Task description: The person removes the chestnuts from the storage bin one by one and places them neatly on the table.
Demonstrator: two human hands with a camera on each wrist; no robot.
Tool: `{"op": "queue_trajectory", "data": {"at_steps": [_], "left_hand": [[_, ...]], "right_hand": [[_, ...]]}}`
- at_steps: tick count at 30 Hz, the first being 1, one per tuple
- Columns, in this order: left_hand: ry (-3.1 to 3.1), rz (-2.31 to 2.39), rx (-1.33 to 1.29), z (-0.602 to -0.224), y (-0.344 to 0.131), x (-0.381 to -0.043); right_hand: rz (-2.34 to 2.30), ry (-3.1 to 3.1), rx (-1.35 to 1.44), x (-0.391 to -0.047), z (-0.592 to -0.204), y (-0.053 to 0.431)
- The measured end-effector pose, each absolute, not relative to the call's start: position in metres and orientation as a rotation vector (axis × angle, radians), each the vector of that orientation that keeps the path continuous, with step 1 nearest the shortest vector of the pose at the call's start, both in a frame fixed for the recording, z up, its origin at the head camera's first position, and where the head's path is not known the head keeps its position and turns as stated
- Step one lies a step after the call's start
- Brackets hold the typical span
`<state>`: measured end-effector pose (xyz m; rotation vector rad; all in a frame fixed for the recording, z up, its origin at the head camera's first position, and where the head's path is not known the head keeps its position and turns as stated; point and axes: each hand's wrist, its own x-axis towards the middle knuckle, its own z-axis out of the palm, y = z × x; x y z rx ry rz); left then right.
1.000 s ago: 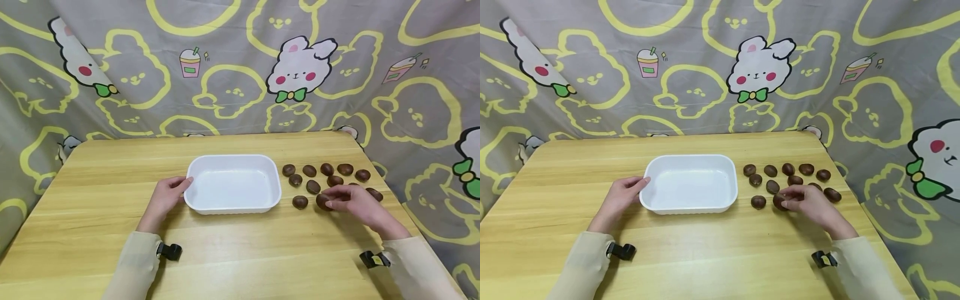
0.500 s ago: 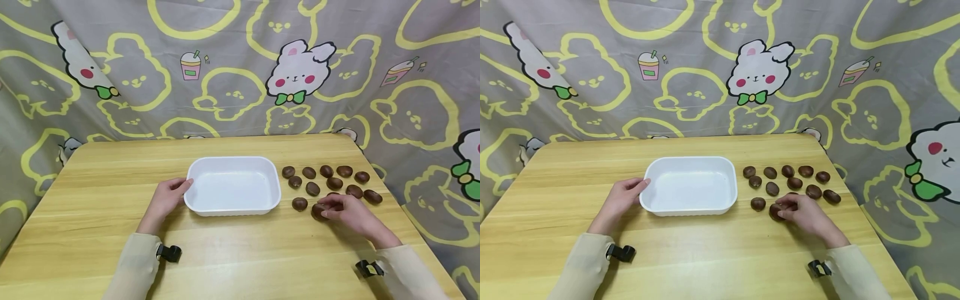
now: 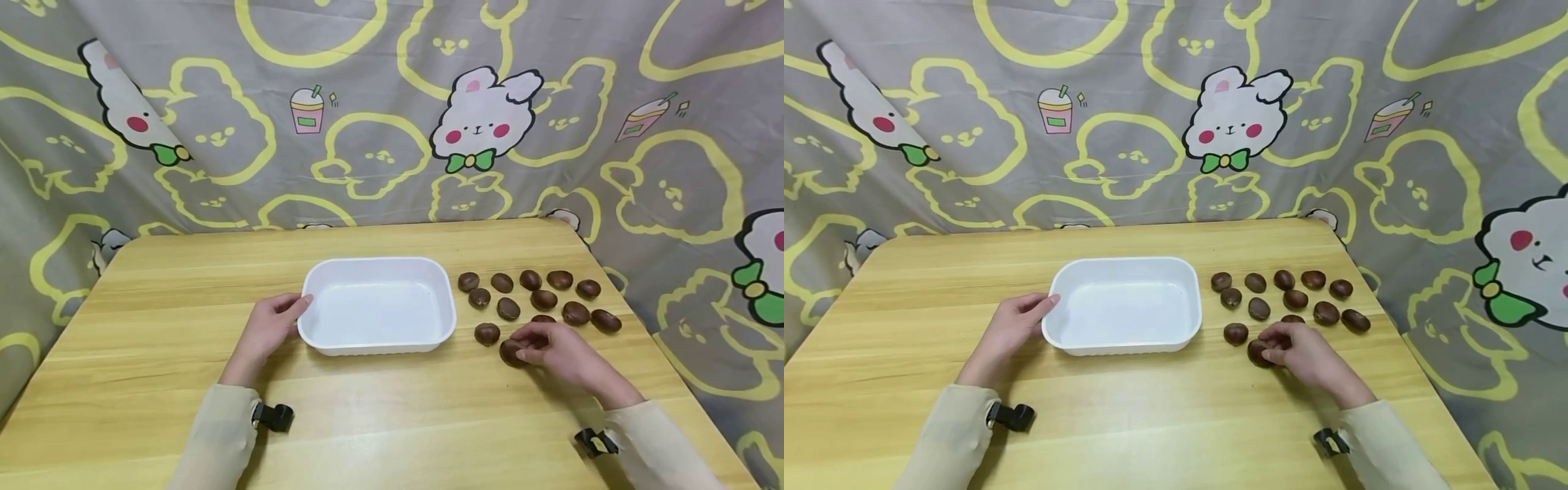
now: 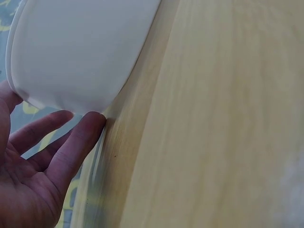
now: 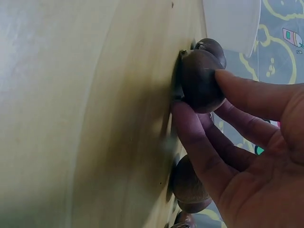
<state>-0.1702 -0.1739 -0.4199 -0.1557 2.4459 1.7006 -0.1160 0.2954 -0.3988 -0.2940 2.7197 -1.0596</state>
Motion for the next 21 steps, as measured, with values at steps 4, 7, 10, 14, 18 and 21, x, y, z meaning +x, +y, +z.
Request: {"op": "queue_trajectory", "data": {"at_steps": [4, 7, 10, 14, 18, 21], "left_hand": [[2.482, 1.694, -0.138, -0.419, -0.174, -0.172], [2.495, 1.687, -0.135, -0.419, -0.174, -0.173], [2.506, 1.672, -0.141, -0.419, -0.174, -0.173], [2.526, 1.66, -0.142, -0.419, -0.175, -0.17], [2.582, 1.656, -0.086, -0.414, -0.179, -0.168], [2.771, 1.509, -0.029, -0.401, -0.184, -0.164]], "right_hand": [[-1.045, 2.734, -0.296, -0.117, -0.399, 0.295], [-1.04, 2.737, -0.273, -0.116, -0.399, 0.296], [-1.025, 2.735, -0.235, -0.116, -0.4, 0.296], [-0.999, 2.766, -0.223, -0.116, -0.397, 0.297], [-0.961, 2.876, -0.248, -0.12, -0.383, 0.3], [-0.959, 2.929, -0.209, -0.133, -0.366, 0.306]]}}
